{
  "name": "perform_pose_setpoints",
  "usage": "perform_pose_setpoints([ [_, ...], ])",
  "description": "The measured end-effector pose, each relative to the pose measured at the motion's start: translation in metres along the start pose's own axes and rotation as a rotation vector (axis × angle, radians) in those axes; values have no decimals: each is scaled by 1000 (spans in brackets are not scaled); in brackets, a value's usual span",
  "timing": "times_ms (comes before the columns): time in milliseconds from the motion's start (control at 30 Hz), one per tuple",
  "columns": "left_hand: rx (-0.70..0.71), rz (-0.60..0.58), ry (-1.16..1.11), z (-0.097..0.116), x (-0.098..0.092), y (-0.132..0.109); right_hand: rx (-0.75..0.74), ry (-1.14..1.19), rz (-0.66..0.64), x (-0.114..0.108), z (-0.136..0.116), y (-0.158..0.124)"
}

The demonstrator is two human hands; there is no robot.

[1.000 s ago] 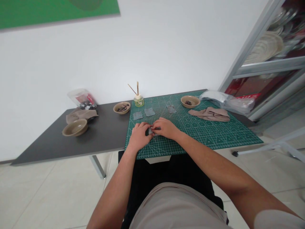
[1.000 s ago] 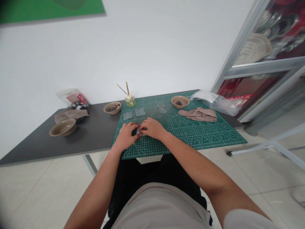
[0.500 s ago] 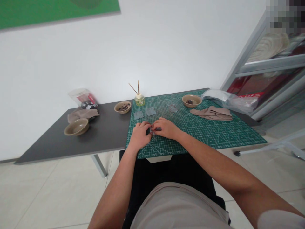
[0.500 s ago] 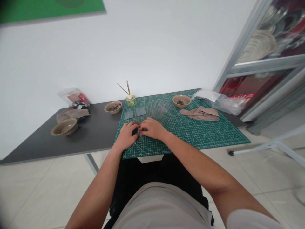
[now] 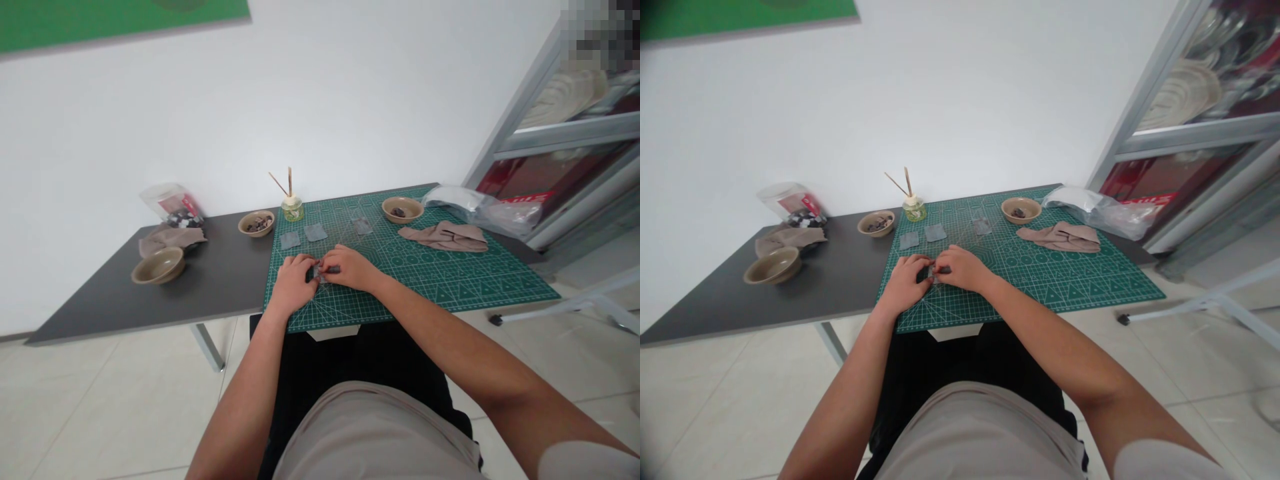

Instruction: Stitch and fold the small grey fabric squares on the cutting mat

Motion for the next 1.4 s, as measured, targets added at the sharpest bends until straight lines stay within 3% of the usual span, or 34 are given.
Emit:
perform_pose_setpoints([
  [333, 15, 14, 3, 1, 2, -1, 129, -49, 93, 0, 8, -4],
  [567, 3, 17, -2, 1, 2, 0, 28, 26, 9, -1, 2, -3],
  [833, 10, 21, 5, 2, 2, -1, 140, -13, 94, -1, 8, -4],
  [1033, 1, 14, 11, 2, 2, 0, -9, 26, -1, -1, 3, -2],
  [1267, 16, 15, 30, 4, 1, -1, 57, -90, 91, 1, 6, -3],
  [1400, 5, 11, 41, 6, 0, -1, 35, -81, 54, 3, 9, 1],
])
Point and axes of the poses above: each hand's wrist, its own y-axis towards the middle knuckle, its own x-axis out of the palm, z = x × y, the point moved 2 cm from there along y, towards the middle knuckle, and after that the axes turned 2 degrees about y, right-handed, at the moved point
